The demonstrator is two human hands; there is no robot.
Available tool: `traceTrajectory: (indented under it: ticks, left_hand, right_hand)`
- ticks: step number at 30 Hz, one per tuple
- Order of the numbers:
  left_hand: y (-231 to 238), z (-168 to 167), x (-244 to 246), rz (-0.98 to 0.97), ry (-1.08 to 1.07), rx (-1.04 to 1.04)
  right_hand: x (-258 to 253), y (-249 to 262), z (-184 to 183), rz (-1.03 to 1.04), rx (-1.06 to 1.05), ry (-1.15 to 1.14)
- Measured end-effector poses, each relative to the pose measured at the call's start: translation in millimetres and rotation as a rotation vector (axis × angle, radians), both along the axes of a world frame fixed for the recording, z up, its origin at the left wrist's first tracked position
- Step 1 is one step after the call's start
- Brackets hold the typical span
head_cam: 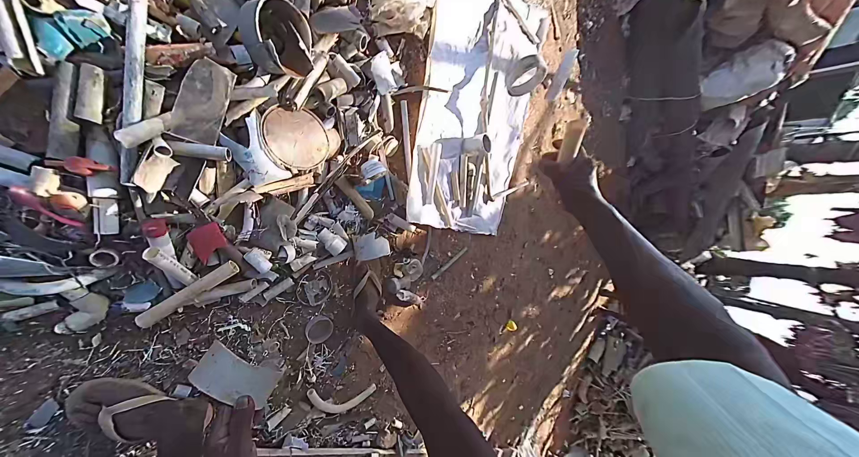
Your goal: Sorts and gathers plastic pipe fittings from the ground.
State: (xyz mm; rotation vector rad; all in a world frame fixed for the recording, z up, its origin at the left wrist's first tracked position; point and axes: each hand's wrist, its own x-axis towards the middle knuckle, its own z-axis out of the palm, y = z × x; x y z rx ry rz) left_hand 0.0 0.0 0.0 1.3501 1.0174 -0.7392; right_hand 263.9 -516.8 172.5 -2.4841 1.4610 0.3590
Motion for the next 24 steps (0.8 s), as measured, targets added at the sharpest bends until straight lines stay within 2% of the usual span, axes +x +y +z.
traceTrajectory:
  ticks: [3,5,7,8,11,14,17,20,24]
  left_hand:
    - [-5,-2,-2,-0.013,-0.001,0.017]
    - [-7,-2,-2,-0.033,-0.002,0.016]
    - [-8,-1,-2,-0.072,0.011,0.021]
    - [-9,0,-1,-0.09,0.021,0.019]
    - [-9,2,-2,-0.141,0.033,0.03]
    - [-9,5,4,-0.17,0.027,0.018]
    - [-8,11,10,-0.183,0.027,-0.005]
    - [-5,9,9,-0.193,0.019,-0.008]
    - [-3,10,8,-0.176,0.006,0.01]
  right_hand:
    - [-99,37,-95,0.259,0.341,-0.034]
    - [-141,102,-133,0.17,0.629,0.201]
    - [-207,169,-181,0.248,0.859,0.191]
    - [-232,205,-192,0.293,0.967,0.176]
    - [-265,297,-194,0.363,1.205,0.132]
    - [-262,343,-188,0.445,1.179,0.085]
    - [-245,352,-188,0.487,1.091,0.208]
    - [-242,352,-196,0.546,1.088,0.136]
    - [-246,354,-194,0.464,1.213,0.039]
